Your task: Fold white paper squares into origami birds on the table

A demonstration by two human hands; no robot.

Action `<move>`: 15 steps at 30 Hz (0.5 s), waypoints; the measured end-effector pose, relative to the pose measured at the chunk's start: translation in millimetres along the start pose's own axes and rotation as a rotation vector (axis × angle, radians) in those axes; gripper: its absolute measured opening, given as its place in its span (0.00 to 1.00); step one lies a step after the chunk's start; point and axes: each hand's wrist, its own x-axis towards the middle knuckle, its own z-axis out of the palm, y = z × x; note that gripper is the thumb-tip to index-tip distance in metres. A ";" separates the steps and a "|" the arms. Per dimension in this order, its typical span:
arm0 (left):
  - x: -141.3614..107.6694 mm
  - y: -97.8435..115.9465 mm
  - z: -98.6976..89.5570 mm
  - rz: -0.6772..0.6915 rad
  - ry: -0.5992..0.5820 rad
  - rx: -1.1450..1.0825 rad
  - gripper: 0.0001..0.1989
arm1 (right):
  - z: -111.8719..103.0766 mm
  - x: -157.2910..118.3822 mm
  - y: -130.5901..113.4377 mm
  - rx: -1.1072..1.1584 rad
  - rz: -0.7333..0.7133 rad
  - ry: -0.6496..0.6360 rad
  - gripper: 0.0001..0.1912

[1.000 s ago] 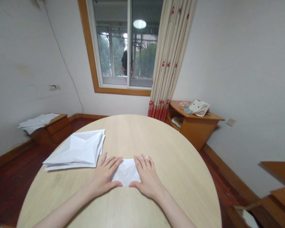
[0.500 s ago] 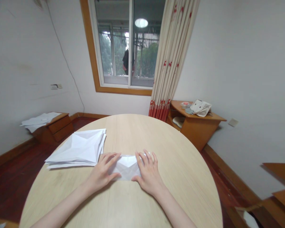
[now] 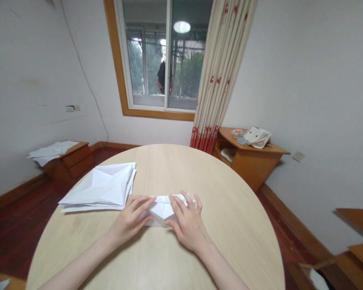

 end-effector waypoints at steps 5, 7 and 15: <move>2.0 5.8 -11.9 0.017 0.054 -0.043 0.27 | -2.7 -0.2 -1.7 0.026 0.005 0.033 0.26; 1.5 5.4 -16.9 -0.016 0.087 -0.094 0.26 | -4.9 -1.0 -0.8 0.045 -0.005 0.046 0.24; 0.0 -8.1 -27.7 -0.203 -0.096 -0.486 0.38 | -23.1 -4.1 3.4 0.110 -0.027 0.055 0.12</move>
